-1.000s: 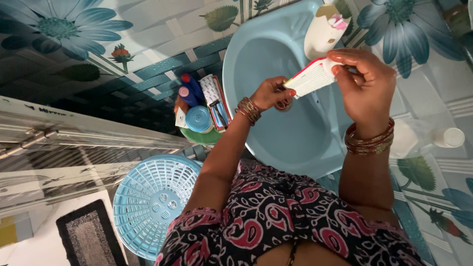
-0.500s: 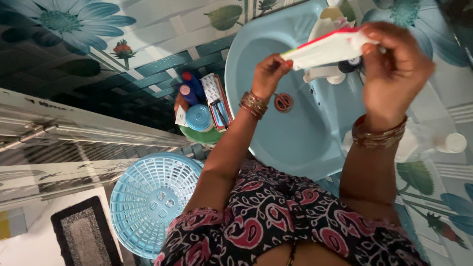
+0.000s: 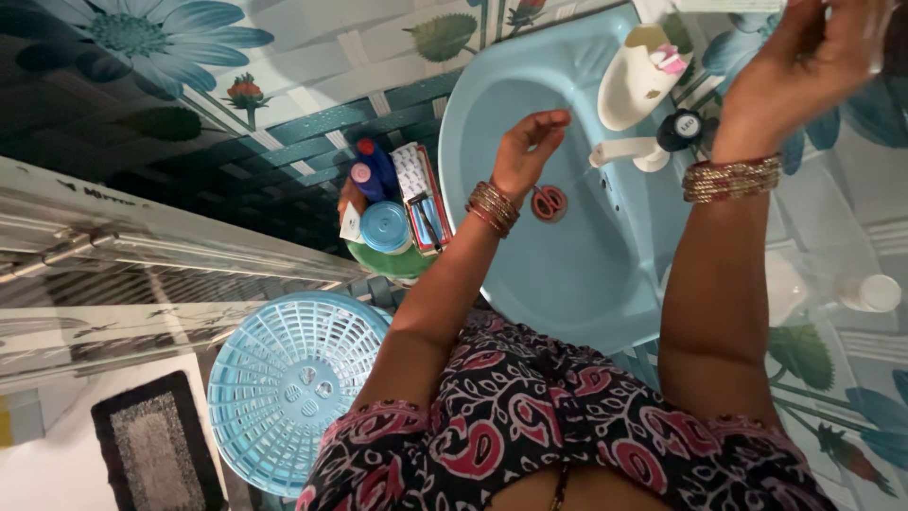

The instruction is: The person organizes various hygiene items around a sink, including toothbrushes, toothpaste, and bottles.

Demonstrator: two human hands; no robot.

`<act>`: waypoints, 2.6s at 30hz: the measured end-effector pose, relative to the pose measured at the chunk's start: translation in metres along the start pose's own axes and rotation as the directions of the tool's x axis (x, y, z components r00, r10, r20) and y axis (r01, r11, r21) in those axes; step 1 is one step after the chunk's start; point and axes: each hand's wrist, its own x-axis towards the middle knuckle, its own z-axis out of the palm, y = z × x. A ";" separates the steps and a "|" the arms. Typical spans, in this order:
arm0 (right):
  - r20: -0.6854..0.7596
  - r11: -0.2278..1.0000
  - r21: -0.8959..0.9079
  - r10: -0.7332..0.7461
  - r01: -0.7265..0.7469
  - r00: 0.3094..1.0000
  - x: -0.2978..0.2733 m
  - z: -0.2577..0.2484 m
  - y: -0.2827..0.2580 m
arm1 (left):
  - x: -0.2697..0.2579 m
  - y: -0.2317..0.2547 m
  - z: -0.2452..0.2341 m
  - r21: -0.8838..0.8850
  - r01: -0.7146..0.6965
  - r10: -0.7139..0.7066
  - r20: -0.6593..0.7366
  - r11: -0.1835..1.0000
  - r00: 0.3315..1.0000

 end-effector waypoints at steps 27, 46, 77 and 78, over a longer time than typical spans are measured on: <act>0.345 0.988 -0.079 -0.098 0.133 0.933 -0.074 0.024 -0.041 | 0.001 -0.036 -0.021 0.019 0.300 -0.295 -0.128 0.954 0.947; 0.873 0.930 -0.365 0.358 -0.043 0.330 -0.292 0.060 -0.024 | 0.022 -0.148 -0.019 -0.022 0.047 -0.048 -0.081 0.999 0.996; 0.447 0.125 0.167 0.875 -0.978 0.189 -0.263 -0.001 -0.018 | 0.018 -0.115 0.063 -0.364 0.656 -0.615 0.238 0.662 0.752; 0.420 0.027 0.157 0.903 -0.987 0.092 -0.264 -0.004 -0.015 | 0.017 -0.121 0.064 -0.348 0.603 -0.502 0.341 0.717 0.794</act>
